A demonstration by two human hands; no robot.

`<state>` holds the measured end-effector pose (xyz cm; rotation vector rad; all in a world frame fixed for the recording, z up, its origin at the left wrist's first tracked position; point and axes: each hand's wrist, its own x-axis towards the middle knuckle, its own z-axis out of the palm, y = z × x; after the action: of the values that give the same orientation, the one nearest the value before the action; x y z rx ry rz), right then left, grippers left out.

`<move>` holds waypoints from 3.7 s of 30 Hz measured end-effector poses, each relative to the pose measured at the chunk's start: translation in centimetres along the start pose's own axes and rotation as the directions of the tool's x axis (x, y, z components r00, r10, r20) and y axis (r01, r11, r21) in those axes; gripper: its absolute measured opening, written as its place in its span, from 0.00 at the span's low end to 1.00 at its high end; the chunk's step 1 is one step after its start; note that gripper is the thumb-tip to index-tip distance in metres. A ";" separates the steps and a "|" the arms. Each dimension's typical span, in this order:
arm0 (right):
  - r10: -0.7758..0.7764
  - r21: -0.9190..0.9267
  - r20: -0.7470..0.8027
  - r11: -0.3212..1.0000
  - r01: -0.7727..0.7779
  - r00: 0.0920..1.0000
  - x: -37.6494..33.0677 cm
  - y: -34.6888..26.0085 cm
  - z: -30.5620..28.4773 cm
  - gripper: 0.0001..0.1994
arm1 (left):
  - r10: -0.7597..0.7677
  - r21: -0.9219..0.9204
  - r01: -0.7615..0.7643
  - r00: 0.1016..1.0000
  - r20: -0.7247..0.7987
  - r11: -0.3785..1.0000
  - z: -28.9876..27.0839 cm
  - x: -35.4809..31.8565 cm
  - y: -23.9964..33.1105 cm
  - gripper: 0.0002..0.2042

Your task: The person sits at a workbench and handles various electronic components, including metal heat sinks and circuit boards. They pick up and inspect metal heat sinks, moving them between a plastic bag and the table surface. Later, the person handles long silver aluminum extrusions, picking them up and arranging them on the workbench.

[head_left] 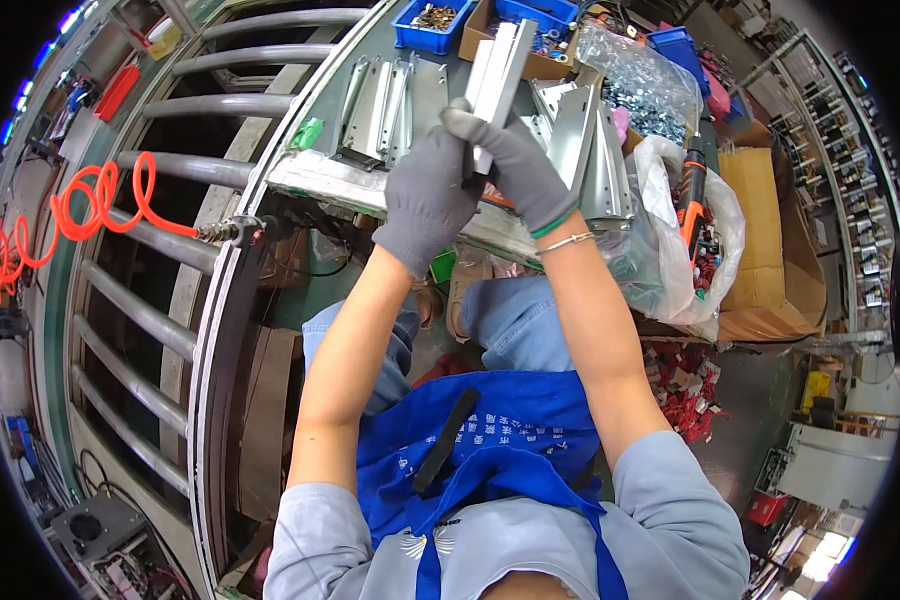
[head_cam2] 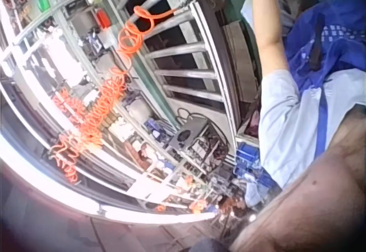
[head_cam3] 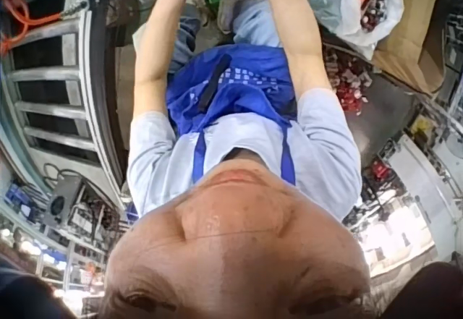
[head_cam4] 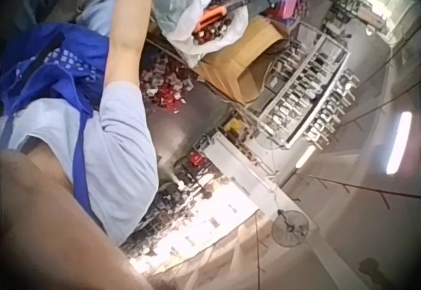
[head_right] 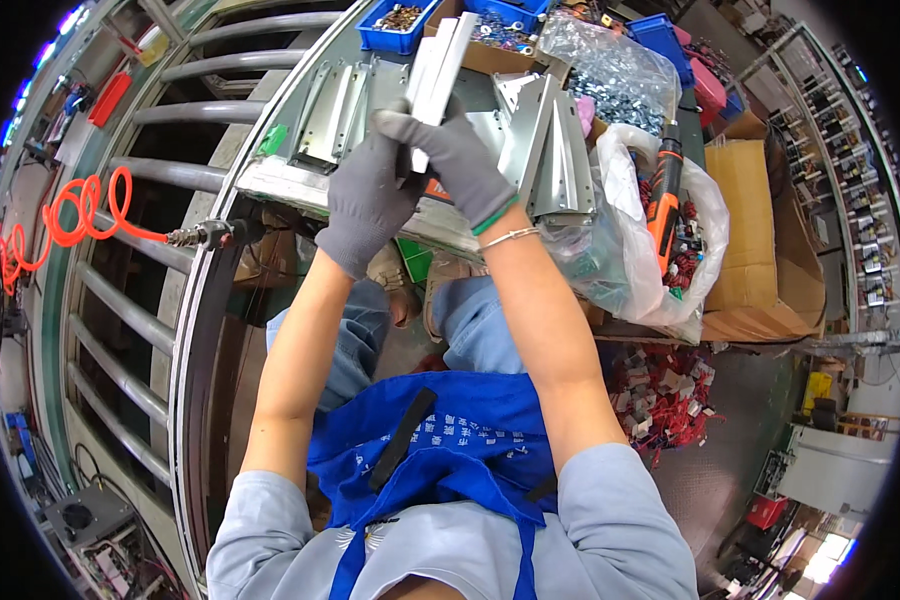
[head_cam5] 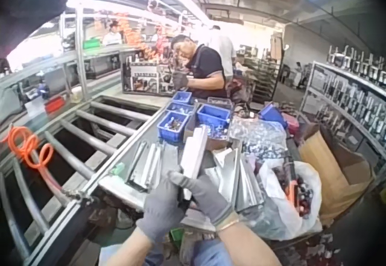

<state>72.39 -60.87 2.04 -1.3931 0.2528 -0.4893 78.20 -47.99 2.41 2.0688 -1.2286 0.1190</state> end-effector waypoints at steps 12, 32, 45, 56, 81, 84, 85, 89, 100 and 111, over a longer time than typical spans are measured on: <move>0.127 0.535 -0.018 0.839 -0.098 0.992 -0.8 -0.8 -2.2 0.16 | -0.229 -0.613 0.111 0.966 -0.117 0.782 -1.6 1.6 -4.0 0.25; 0.051 -0.466 -0.367 0.854 -0.231 0.929 2.7 4.0 -1.7 0.45 | 0.009 0.244 0.108 0.900 -0.436 0.964 -0.5 1.9 -3.4 0.17; -0.168 -0.739 -0.475 0.609 -0.287 0.864 3.3 1.4 0.1 0.33 | -0.054 0.382 0.131 0.977 -0.205 0.915 1.6 1.3 -3.2 0.16; -0.031 -0.536 -0.243 0.837 -0.108 0.969 6.9 2.5 5.6 0.44 | 0.009 0.064 0.031 0.837 -0.546 0.997 0.5 1.9 -5.1 0.18; -0.271 -0.897 -0.434 0.222 -0.383 0.859 -4.7 -4.7 -9.7 0.20 | -0.235 -0.116 0.257 0.957 0.172 0.960 6.7 2.6 5.7 0.25; -0.272 -0.883 -0.460 0.246 -0.401 0.846 -4.8 -4.9 -9.7 0.19 | -0.225 -0.341 0.143 0.951 -0.213 0.929 4.3 3.4 3.6 0.17; -0.270 -0.876 -0.469 0.262 -0.404 0.841 -4.8 -5.0 -9.4 0.20 | -0.283 -0.340 0.190 0.927 -0.246 0.921 3.0 3.9 2.3 0.17; -0.298 -0.873 -0.464 0.316 -0.372 0.834 -4.4 -4.1 -10.2 0.19 | -0.230 -0.275 0.083 0.794 -0.562 0.958 -1.0 4.8 -2.4 0.17; -0.434 -0.554 -0.473 0.824 0.124 0.767 -2.8 -5.1 -6.7 0.27 | -0.198 0.298 0.415 0.808 -0.555 0.860 -1.0 3.4 -5.1 0.18; -0.241 -0.658 -0.272 0.753 0.003 0.932 5.8 2.8 3.8 0.23 | 0.037 0.007 -0.039 0.872 -0.489 0.999 -0.1 3.4 -4.8 0.19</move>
<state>79.69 -59.98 0.59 -2.0156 0.6689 -0.8092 83.89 -49.01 1.36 1.8505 -0.9470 0.6216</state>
